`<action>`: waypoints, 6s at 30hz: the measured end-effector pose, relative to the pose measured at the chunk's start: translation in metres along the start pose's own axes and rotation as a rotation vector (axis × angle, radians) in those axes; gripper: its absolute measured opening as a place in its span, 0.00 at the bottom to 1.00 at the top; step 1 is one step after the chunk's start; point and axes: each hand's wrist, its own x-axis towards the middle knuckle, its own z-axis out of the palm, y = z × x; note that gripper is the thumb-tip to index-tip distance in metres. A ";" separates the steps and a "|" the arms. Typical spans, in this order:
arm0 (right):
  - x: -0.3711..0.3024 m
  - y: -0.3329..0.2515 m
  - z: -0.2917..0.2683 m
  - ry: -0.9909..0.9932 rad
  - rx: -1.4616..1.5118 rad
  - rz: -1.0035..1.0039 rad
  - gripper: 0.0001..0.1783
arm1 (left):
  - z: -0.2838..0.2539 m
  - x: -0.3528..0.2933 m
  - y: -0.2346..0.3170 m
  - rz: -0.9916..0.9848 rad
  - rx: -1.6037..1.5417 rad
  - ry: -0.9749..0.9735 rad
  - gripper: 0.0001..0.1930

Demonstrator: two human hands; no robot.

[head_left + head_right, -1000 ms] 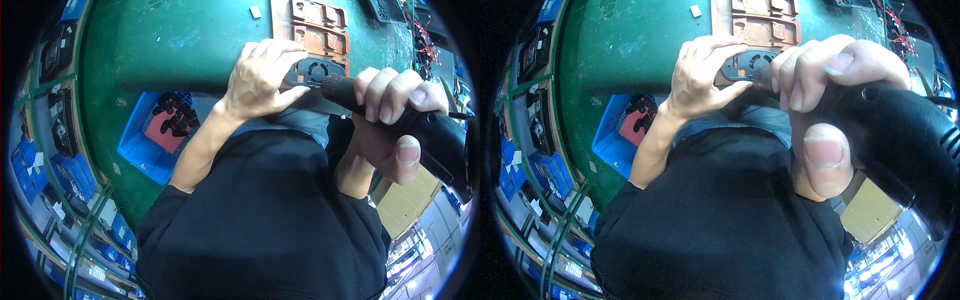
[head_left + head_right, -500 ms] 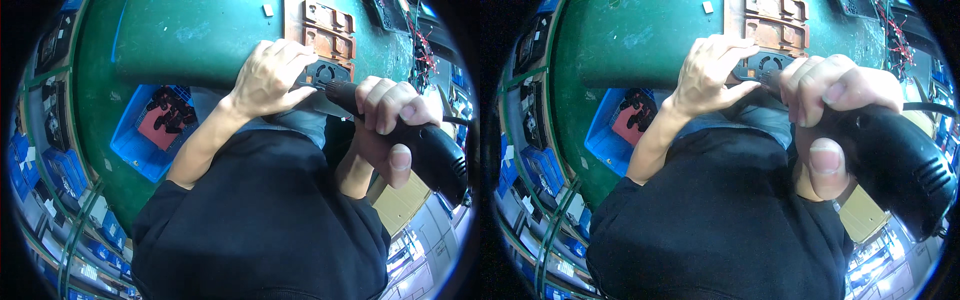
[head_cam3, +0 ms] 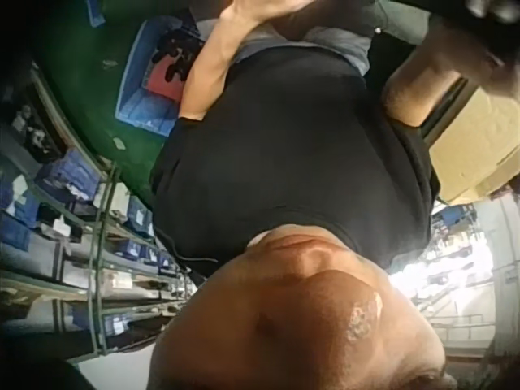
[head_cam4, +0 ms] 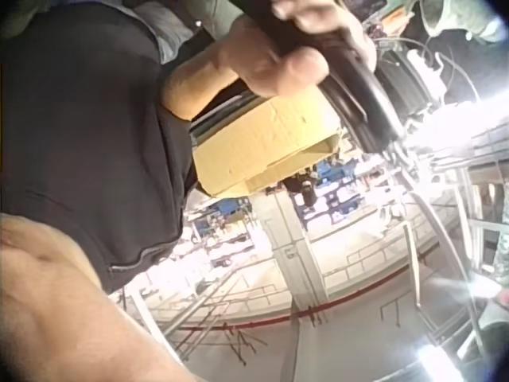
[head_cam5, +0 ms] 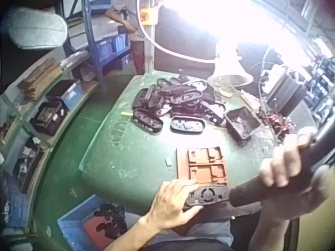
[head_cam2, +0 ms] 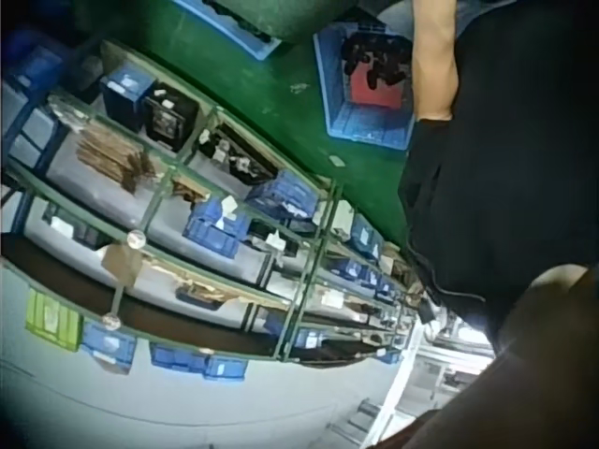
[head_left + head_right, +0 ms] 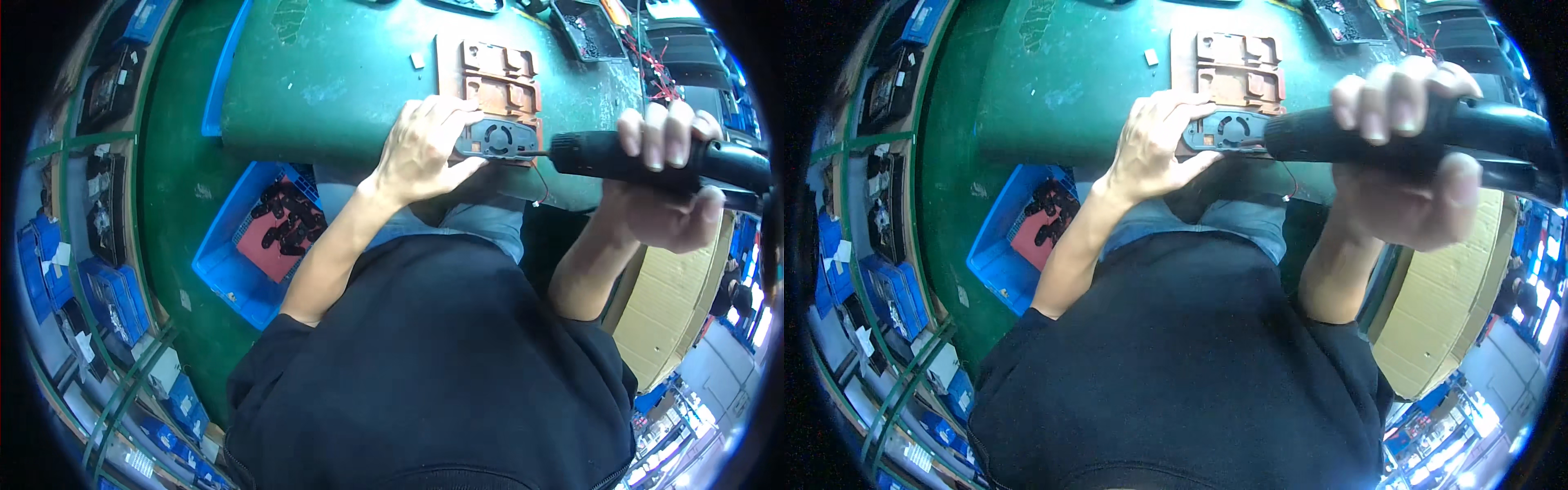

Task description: Assembling electronic components, including a fan and circuit board, into a plastic housing and securing them with an electric screwdriver.

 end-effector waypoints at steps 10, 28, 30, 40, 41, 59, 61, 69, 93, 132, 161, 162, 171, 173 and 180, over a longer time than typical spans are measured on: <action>-0.038 -0.043 -0.006 0.442 -0.334 -0.017 0.32 | 0.005 0.095 0.013 0.029 -0.044 0.144 0.12; -0.080 -0.049 -0.025 0.562 -0.228 0.135 0.30 | 0.188 0.285 -0.036 0.306 0.991 -0.465 0.05; -0.082 -0.049 -0.027 0.564 -0.212 0.132 0.30 | 0.177 0.289 -0.046 0.374 0.737 -0.380 0.06; -0.069 -0.055 -0.041 0.568 -0.236 0.116 0.27 | 0.118 0.292 -0.010 0.141 0.287 -0.042 0.13; -0.069 -0.054 -0.039 0.558 -0.245 0.102 0.27 | 0.113 0.288 -0.009 0.142 0.289 -0.068 0.14; -0.075 -0.044 -0.017 0.604 -0.412 0.132 0.23 | 0.178 0.296 -0.040 0.064 0.807 -0.491 0.07; -0.072 -0.046 -0.011 0.593 -0.381 0.122 0.24 | 0.175 0.297 -0.054 0.091 0.787 -0.452 0.06; -0.071 -0.044 -0.012 0.600 -0.391 0.131 0.24 | 0.171 0.297 -0.059 0.214 0.760 -0.516 0.07; -0.065 -0.046 -0.002 0.597 -0.304 0.152 0.24 | 0.060 0.241 0.000 -0.048 -0.158 -0.080 0.13; -0.039 -0.018 0.009 0.547 -0.210 0.131 0.28 | -0.026 -0.006 0.087 -0.907 -0.979 -0.172 0.14; -0.030 -0.027 0.016 0.271 0.233 -0.112 0.39 | -0.028 0.005 0.092 -1.033 -1.402 -0.121 0.11; -0.029 -0.028 0.015 0.269 0.225 -0.111 0.39 | -0.027 0.005 0.091 -1.038 -1.406 -0.124 0.11; -0.033 -0.031 0.014 0.268 0.214 -0.094 0.40 | -0.026 0.004 0.096 -1.021 -1.445 -0.143 0.12; -0.034 -0.030 0.013 0.252 0.214 -0.095 0.40 | -0.026 0.004 0.095 -0.999 -1.426 -0.157 0.12; -0.036 -0.023 0.015 0.211 0.141 -0.148 0.38 | -0.020 0.003 0.096 -1.038 -1.404 -0.089 0.12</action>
